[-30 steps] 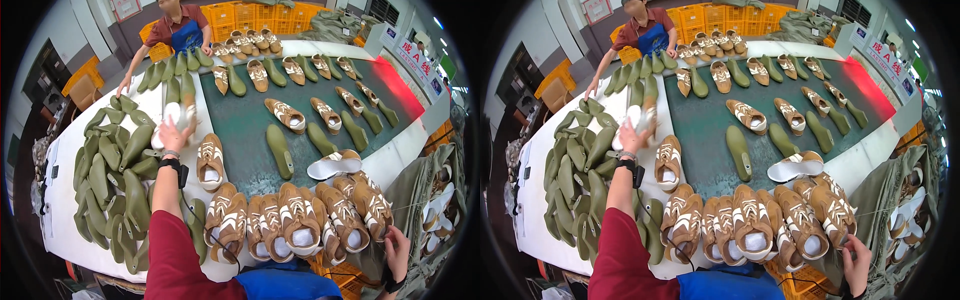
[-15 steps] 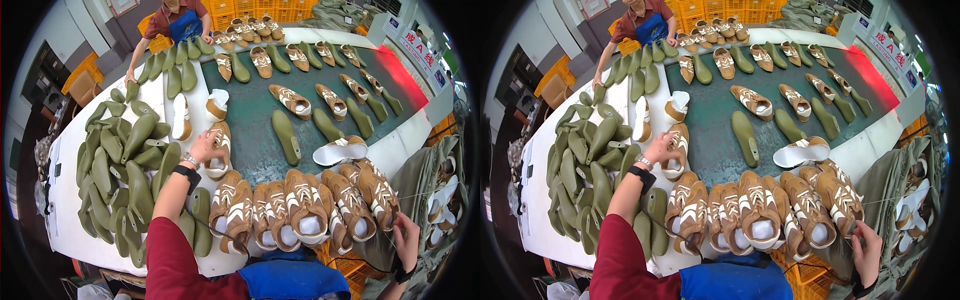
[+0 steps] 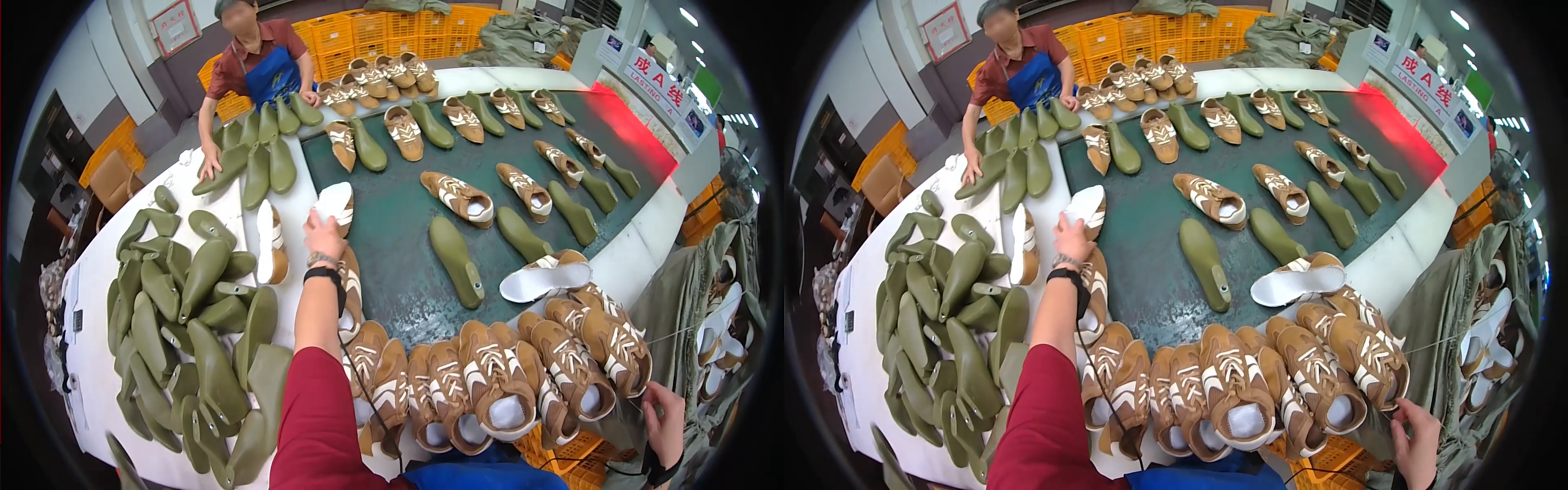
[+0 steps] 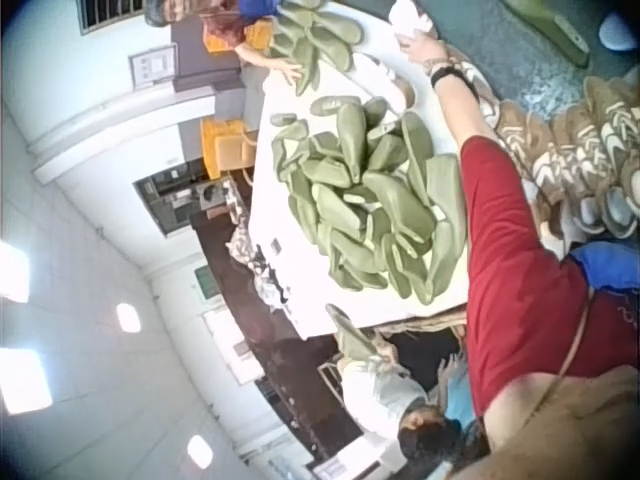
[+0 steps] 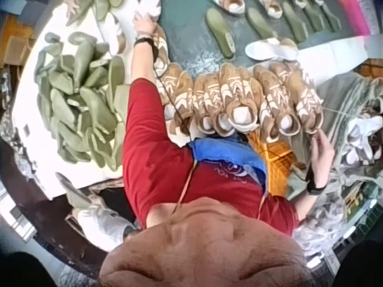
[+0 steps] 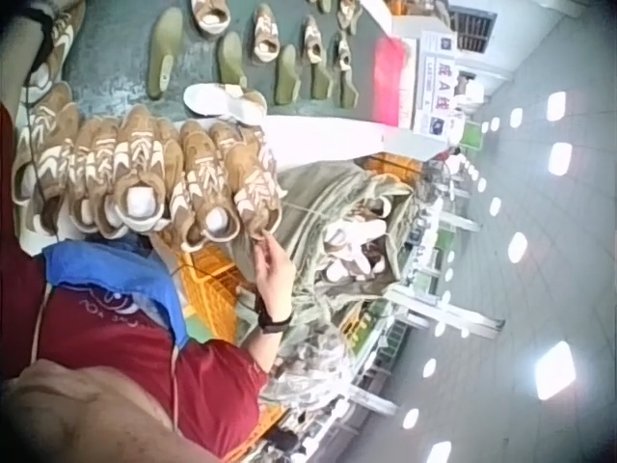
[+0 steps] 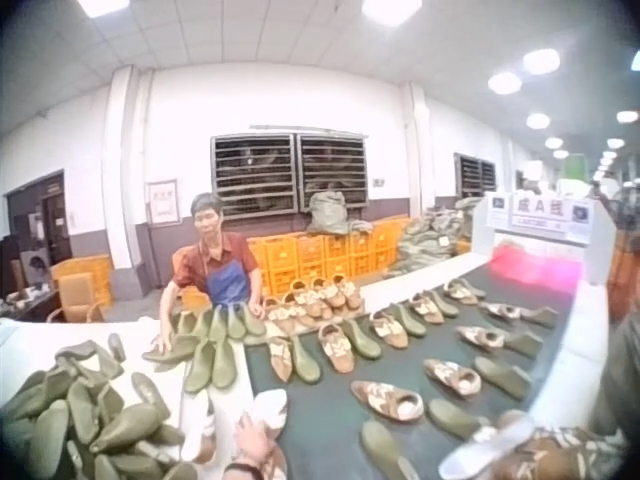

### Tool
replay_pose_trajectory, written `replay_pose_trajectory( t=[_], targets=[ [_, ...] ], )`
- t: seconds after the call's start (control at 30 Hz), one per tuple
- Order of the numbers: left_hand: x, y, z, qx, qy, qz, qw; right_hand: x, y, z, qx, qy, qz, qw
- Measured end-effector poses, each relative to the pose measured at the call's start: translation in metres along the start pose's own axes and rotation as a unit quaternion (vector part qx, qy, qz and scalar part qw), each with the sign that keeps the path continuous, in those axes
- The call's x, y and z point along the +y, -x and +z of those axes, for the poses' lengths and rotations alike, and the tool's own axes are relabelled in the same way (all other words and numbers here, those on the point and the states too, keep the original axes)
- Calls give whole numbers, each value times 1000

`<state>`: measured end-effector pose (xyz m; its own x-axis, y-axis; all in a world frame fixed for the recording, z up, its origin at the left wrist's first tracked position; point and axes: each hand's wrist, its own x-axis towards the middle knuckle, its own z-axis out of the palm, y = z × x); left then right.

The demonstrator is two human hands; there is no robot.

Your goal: Sort manufactured shoes by placing them onto a conveyor belt and matching them with shoe lasts.

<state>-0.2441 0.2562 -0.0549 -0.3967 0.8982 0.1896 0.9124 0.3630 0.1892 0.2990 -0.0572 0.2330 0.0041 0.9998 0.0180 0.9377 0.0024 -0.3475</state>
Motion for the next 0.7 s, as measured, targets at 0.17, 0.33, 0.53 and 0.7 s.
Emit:
replay_pose_trajectory(
  t=[0.17, 0.33, 0.53, 0.7],
  targets=[
    [-41, -13, 12, 109, 126, 15, 986, 13, 21, -6, 14, -2, 61, 998],
    [-96, -18, -30, 320, 148, -48, 935, 19, 17, 2, 20, -21, 60, 998],
    [-129, 25, -55, 149, 187, -62, 969, 12, 12, 5, 22, -37, 24, 999],
    [-76, 93, -56, -325, 56, 38, 943, 3, 13, 6, 32, 9, -35, 999]
  ],
)
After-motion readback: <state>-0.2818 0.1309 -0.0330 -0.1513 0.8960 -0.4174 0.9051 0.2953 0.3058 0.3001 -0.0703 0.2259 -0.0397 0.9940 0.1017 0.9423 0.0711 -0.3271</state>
